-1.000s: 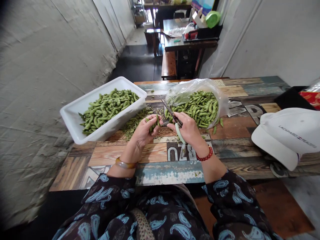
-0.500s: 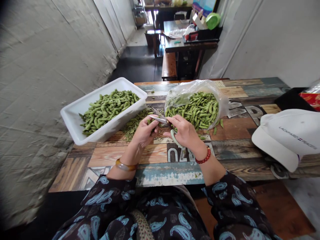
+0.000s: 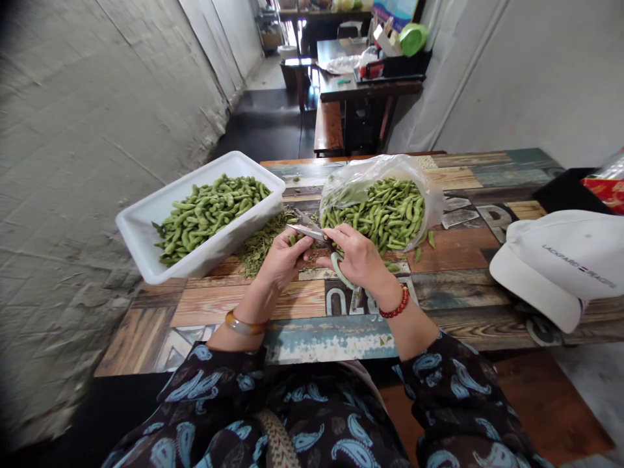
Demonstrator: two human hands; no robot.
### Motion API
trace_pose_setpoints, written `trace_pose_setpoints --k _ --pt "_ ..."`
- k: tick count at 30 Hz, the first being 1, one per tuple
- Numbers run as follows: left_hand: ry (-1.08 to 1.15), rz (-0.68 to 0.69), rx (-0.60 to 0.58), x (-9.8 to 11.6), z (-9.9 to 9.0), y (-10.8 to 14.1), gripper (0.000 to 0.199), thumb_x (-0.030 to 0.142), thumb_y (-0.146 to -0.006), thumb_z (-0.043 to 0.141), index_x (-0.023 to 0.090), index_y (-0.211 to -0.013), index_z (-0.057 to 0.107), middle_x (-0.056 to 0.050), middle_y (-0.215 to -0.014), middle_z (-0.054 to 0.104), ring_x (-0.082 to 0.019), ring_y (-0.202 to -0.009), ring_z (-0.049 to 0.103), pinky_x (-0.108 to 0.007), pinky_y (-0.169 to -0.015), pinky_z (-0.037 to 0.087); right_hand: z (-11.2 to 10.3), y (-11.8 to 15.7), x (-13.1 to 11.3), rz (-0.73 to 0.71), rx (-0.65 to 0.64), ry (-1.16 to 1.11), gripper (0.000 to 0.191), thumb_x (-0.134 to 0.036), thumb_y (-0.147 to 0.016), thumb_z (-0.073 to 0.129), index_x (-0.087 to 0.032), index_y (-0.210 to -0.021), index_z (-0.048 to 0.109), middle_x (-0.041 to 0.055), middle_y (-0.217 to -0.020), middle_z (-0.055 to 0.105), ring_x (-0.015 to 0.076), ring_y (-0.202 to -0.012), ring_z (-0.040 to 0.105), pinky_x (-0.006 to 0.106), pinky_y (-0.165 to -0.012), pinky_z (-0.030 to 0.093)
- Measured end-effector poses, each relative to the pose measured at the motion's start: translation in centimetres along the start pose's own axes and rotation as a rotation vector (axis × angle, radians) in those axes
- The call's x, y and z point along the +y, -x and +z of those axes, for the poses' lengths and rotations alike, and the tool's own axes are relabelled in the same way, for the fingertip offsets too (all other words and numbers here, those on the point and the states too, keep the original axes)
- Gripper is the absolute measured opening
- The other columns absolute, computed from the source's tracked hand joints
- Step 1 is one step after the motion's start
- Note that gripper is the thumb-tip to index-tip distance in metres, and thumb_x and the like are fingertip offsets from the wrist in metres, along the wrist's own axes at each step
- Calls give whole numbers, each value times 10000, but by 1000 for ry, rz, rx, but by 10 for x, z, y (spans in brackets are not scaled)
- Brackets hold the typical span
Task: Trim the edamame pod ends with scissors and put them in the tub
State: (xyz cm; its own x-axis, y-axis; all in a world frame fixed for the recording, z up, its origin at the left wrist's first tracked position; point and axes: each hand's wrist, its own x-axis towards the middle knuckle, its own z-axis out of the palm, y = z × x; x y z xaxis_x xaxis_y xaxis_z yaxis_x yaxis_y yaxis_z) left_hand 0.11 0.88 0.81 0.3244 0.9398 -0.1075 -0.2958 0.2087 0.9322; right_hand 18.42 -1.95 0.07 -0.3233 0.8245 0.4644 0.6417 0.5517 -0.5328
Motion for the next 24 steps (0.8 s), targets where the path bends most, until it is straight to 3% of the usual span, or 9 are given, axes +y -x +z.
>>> trace_pose_setpoints --k 7,14,24 --pt "-20 0 52 1 0 0 383 398 -619 853 157 -795 612 58 -554 543 -37 -427 419 -159 -410 246 4 1 5 29 1 -8 415 -383 -853 714 -199 -1213 619 64 -945 623 177 -685 567 317 -654 509" --pt "199 -16 90 5 -5 -4 379 316 -619 848 171 -816 559 69 -586 518 -36 -444 399 -142 -378 216 4 -1 10 148 169 -48 462 -482 -851 691 -195 -1208 633 71 -952 644 208 -768 619 366 -770 545" --pt "297 12 96 4 -9 -7 381 277 -623 846 174 -864 569 26 -751 640 -23 -472 444 -118 -373 252 11 2 8 98 77 -54 540 -456 -784 771 -208 -1235 608 94 -1062 637 234 -877 637 398 -814 569"
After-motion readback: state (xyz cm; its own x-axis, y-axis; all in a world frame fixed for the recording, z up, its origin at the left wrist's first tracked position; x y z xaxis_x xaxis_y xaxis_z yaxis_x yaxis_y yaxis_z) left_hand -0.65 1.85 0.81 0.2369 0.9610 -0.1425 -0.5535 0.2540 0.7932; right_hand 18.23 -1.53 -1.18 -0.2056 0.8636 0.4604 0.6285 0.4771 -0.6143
